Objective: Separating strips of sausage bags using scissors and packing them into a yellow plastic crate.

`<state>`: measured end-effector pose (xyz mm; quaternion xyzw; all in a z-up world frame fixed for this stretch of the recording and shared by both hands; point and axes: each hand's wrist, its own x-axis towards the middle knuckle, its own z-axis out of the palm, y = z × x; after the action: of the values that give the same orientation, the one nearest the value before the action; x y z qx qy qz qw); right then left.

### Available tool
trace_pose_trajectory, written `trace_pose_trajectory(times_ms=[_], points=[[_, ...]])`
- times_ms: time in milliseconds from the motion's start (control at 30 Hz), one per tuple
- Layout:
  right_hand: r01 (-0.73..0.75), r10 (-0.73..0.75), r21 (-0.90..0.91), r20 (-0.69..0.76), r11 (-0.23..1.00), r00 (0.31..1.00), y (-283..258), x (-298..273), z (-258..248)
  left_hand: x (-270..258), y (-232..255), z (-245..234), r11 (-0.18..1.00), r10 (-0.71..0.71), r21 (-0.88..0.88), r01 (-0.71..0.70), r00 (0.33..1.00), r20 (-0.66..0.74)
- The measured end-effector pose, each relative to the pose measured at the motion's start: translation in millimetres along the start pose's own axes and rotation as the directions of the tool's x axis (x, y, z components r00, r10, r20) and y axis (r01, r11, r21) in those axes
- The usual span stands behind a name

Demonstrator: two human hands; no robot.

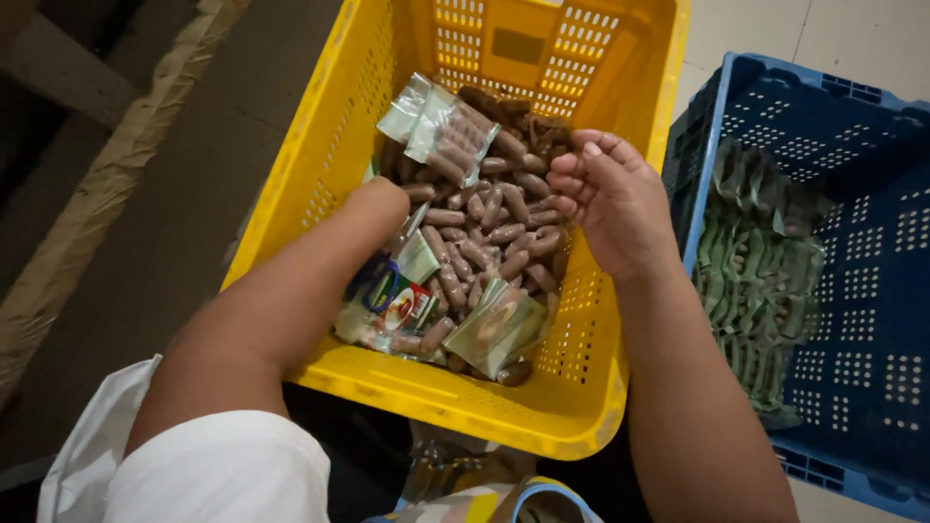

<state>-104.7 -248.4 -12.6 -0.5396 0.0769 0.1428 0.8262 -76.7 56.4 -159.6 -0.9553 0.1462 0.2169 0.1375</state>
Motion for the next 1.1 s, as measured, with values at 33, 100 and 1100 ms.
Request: trace_pose_trajectory(times_ms=[33, 100, 1100], points=[[0.001, -0.001, -0.005, 0.02, 1.0, 1.0, 1, 1, 0, -11, 2, -13, 0.998, -0.025, -0.061, 0.025, 1.0, 0.006], [0.002, -0.002, -0.01, 0.04, 1.0, 0.999, 2, 1, 1, -30, 0, -40, 0.992, -0.049, -0.12, 0.05, 0.999, 0.014], [0.01, -0.009, -0.006, 0.252, 1.0, 0.968, 9, -13, 16, -100, 82, -154, 0.305, -0.042, -0.654, -0.692, 0.676, -0.735]])
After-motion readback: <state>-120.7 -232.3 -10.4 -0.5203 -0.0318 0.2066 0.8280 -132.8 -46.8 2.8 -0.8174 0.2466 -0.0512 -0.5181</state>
